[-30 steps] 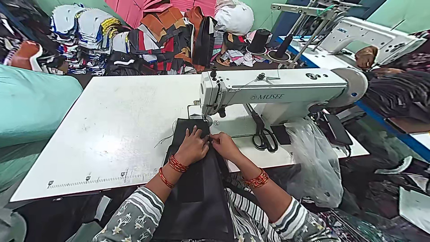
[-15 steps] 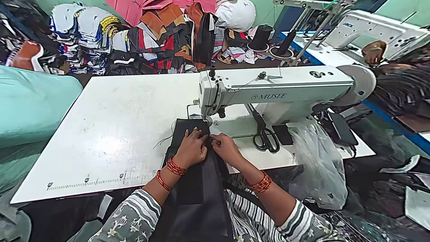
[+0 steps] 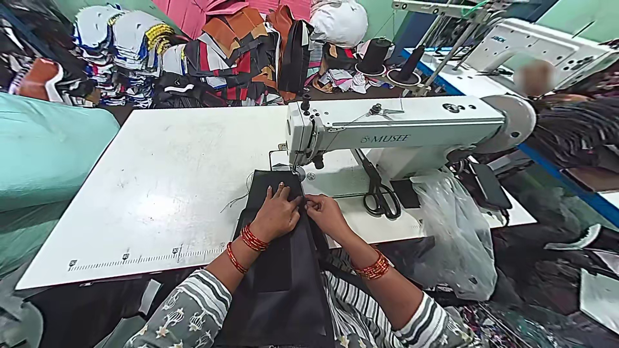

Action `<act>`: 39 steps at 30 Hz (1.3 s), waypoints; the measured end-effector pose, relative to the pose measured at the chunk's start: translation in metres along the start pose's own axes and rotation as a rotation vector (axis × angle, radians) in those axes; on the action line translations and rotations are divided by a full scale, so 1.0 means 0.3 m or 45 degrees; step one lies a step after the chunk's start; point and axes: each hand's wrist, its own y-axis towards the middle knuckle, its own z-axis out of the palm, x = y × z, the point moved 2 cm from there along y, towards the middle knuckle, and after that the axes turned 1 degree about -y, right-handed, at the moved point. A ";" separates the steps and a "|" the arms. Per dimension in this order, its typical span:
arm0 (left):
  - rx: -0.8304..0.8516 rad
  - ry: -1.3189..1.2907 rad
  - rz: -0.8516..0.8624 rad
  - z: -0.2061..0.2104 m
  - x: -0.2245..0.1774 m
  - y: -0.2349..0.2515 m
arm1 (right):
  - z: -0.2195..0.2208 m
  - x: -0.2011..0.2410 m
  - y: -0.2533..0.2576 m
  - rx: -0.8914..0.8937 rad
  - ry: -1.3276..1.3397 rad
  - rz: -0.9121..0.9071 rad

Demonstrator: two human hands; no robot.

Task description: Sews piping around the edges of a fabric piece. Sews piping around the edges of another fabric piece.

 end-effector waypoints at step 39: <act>-0.139 0.022 0.019 0.009 0.003 0.024 | -0.003 0.098 0.009 0.479 -0.675 -0.060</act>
